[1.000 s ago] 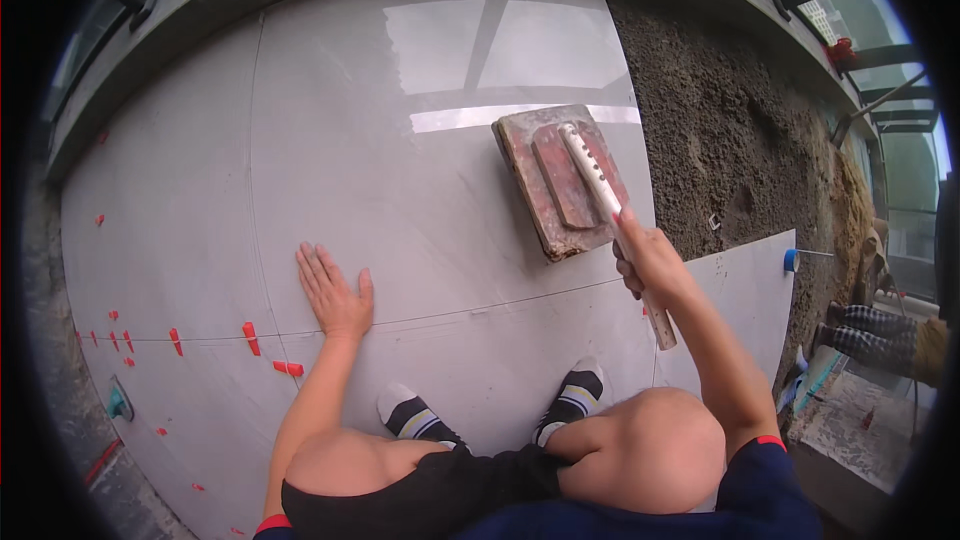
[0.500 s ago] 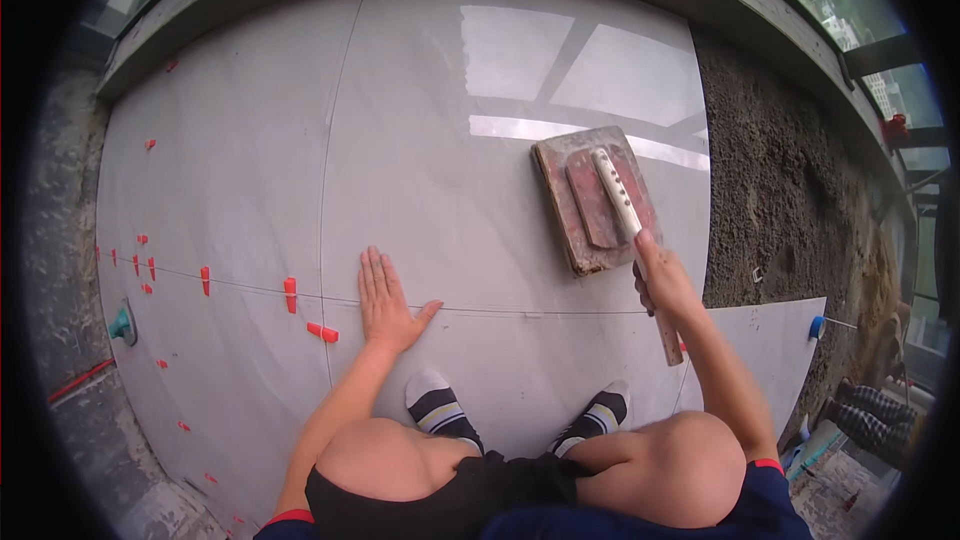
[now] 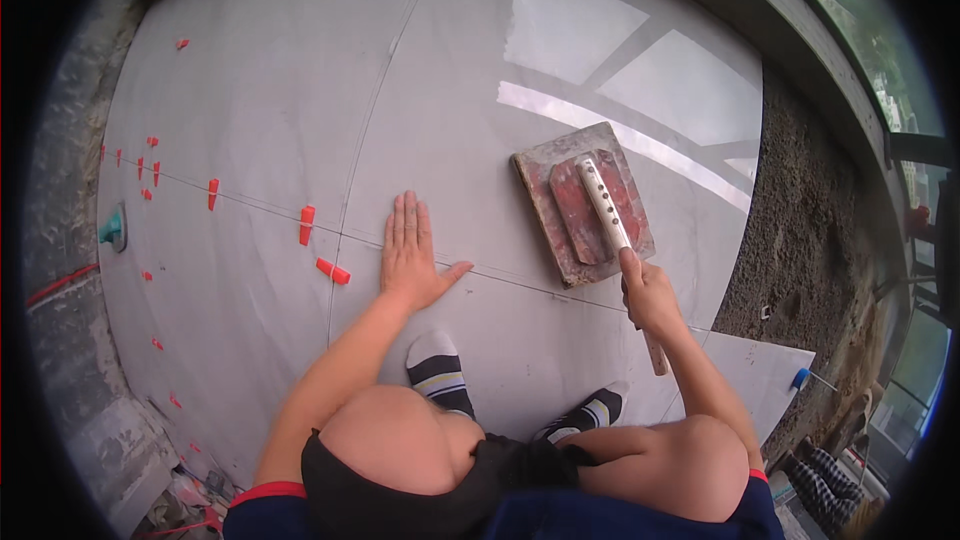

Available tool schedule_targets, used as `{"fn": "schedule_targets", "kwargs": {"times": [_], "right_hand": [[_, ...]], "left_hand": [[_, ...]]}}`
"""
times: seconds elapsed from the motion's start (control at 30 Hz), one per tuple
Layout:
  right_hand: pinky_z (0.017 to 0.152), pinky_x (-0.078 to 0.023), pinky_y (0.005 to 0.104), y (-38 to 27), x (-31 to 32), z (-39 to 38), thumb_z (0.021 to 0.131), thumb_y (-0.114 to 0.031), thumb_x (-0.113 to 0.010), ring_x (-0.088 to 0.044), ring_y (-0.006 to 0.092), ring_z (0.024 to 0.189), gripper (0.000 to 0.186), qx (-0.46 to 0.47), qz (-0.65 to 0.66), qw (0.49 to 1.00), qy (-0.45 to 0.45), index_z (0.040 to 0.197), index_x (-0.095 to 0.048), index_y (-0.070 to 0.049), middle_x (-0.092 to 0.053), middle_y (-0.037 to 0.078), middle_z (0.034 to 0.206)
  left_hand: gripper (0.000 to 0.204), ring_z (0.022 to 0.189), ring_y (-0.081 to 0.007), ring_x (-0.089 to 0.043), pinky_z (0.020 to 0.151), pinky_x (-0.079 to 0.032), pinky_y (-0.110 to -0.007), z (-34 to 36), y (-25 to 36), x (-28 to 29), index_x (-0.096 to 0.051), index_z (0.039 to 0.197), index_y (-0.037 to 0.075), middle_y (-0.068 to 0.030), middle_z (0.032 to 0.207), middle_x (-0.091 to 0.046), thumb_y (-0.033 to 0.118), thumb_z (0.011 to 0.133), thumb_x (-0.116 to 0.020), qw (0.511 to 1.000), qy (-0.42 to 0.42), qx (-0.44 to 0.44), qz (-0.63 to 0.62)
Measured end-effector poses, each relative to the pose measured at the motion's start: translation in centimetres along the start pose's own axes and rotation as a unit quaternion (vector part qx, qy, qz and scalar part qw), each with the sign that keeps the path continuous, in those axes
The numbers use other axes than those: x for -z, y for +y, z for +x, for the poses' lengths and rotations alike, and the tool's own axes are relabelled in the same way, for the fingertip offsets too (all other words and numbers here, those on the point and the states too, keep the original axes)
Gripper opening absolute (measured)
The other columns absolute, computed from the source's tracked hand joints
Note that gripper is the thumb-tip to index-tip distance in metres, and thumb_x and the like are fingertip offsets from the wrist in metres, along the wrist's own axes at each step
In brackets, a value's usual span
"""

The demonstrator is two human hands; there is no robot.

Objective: Positioning and leveling a large floor tile onto a prepared bed of mortar.

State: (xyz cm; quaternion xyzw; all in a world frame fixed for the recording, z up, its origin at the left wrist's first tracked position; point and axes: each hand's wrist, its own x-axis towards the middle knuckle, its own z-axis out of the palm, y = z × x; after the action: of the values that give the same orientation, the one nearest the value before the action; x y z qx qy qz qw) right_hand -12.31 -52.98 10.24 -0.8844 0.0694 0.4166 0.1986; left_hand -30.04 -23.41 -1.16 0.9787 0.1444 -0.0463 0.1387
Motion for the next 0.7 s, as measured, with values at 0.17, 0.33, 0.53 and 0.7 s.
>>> {"fn": "schedule_targets", "kwargs": {"times": [0.17, 0.33, 0.53, 0.7], "right_hand": [[0.042, -0.034, 0.0262, -4.8, 8.5, -5.0, 0.103, -0.059, -0.04, -0.038, 0.0069, 0.044, 0.057, 0.225, 0.198, 0.948, -0.107, 0.078, -0.048, -0.009, -0.042, -0.003, 0.057], [0.034, -0.026, 0.022, -3.3, 7.7, -7.9, 0.098, -0.073, -0.031, -0.035, 0.0042, 0.036, 0.069, 0.379, 0.302, 0.863, 0.143, 0.086, -0.048, -0.007, -0.037, -0.003, 0.047], [0.054, -0.047, 0.0449, -6.7, -2.2, 1.6, 0.103, -0.059, -0.039, -0.055, 0.0246, 0.053, 0.068, 0.076, -0.088, 0.993, -0.017, 0.077, -0.054, 0.002, -0.053, 0.013, 0.058], [0.038, -0.033, 0.0258, -10.2, 6.2, -2.7, 0.104, -0.058, -0.041, -0.038, 0.0065, 0.041, 0.059, 0.218, 0.141, 0.961, -0.1, 0.074, -0.047, -0.007, -0.04, -0.003, 0.052]], "left_hand": [[0.122, 0.153, -0.0415, 0.001, 0.124, -0.003, -0.049, -0.6, 0.2, 0.0, -0.007, 0.154, -0.011, -0.03, 0.163, -0.002, 0.071, 0.082, -0.061, 0.998, -0.061, 0.025, 0.001], [0.122, 0.153, -0.0401, 0.003, 0.124, 0.0, -0.048, -0.8, 0.0, -0.1, -0.008, 0.153, -0.013, -0.0297, 0.163, -0.001, 0.073, 0.082, -0.058, 0.998, -0.049, 0.042, -0.019], [0.121, 0.154, -0.0393, 0.004, 0.124, 0.001, -0.047, 0.1, -0.3, 0.7, -0.009, 0.153, -0.013, -0.0291, 0.164, -0.001, 0.074, 0.084, -0.055, 0.999, -0.034, 0.019, -0.027], [0.118, 0.154, -0.036, 0.005, 0.124, 0.002, -0.046, -0.6, 0.1, 0.6, -0.007, 0.155, -0.011, -0.0264, 0.165, -0.001, 0.075, 0.086, -0.049, 0.996, -0.085, 0.038, -0.013]]}}
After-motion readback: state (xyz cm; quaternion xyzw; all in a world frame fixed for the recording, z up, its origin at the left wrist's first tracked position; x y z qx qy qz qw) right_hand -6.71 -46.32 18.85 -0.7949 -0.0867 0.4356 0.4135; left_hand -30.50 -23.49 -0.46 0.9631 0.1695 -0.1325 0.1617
